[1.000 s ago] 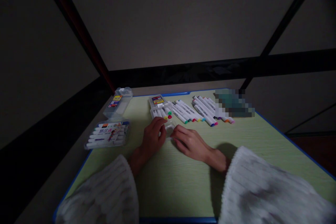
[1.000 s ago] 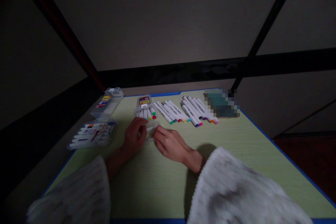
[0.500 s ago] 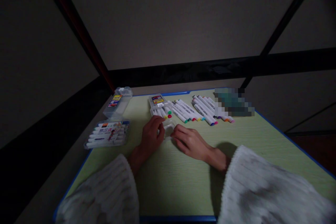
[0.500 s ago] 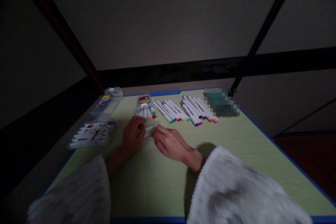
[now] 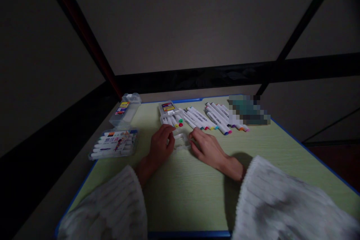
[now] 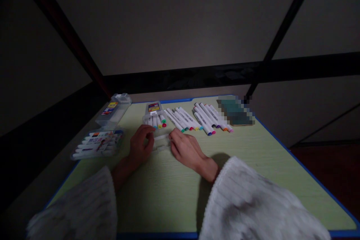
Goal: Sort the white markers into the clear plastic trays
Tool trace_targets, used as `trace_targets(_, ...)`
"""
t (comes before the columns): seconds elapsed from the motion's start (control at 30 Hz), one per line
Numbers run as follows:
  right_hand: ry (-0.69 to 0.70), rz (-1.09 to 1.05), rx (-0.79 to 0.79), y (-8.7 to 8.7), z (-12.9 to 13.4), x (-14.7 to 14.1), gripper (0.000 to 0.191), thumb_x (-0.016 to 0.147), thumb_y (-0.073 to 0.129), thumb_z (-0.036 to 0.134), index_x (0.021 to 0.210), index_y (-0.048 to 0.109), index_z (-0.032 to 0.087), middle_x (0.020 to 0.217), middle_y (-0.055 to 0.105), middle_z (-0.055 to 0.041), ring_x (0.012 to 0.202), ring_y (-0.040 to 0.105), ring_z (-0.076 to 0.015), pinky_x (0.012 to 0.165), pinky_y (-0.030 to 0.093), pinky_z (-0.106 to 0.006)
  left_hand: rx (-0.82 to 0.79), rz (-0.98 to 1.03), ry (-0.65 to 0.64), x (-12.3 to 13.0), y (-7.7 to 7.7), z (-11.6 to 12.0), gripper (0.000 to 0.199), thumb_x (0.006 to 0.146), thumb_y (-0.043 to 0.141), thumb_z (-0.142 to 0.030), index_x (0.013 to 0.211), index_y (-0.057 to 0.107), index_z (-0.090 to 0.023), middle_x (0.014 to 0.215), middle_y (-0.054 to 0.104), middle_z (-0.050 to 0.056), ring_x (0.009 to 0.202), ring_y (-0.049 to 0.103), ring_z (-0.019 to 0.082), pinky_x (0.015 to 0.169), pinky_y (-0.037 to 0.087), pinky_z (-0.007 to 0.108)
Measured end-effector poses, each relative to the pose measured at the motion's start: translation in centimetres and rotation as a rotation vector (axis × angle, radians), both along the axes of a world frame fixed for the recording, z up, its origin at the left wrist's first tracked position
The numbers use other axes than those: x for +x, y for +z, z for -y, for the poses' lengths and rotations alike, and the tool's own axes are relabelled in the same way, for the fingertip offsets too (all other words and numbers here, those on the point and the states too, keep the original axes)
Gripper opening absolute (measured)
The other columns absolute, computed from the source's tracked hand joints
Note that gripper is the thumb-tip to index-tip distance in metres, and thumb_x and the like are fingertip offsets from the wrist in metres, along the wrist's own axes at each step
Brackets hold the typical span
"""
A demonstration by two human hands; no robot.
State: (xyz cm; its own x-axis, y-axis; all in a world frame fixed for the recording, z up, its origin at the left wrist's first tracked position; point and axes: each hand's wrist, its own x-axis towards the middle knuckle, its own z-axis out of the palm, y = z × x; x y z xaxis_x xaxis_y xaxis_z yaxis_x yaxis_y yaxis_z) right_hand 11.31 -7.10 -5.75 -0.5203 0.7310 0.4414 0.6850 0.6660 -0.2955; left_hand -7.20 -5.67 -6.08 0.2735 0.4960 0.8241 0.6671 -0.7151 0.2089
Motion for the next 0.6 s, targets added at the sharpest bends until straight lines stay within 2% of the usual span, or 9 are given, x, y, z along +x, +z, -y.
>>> trace_targets(0.27, -0.099, 0.035, -0.072, 0.32, -0.19, 0.11, 0.008, 0.080, 0.038, 0.014, 0.082, 0.045, 0.018, 0.076, 0.055, -0.0028, 0.067, 0.052, -0.0156, 0.061, 0.035, -0.025, 0.013, -0.010, 0.005, -0.01, -0.03, -0.01, 0.021, 0.075, 0.044, -0.002, 0.089, 0.051, -0.016, 0.083, 0.056, 0.003, 0.076, 0.056, 0.011, 0.065, 0.047, 0.020)
trace_targets(0.6, -0.235, 0.082, -0.078, 0.72, -0.79, 0.66, 0.010, 0.077, 0.041, 0.013, 0.081, 0.048, 0.018, 0.078, 0.060, -0.0037, 0.068, 0.053, -0.0160, 0.062, 0.032, -0.025, 0.013, -0.014, 0.000, -0.10, -0.15, -0.05, 0.022, 0.076, 0.043, -0.004, 0.091, 0.051, -0.016, 0.083, 0.056, 0.004, 0.076, 0.056, 0.011, 0.064, 0.048, 0.021)
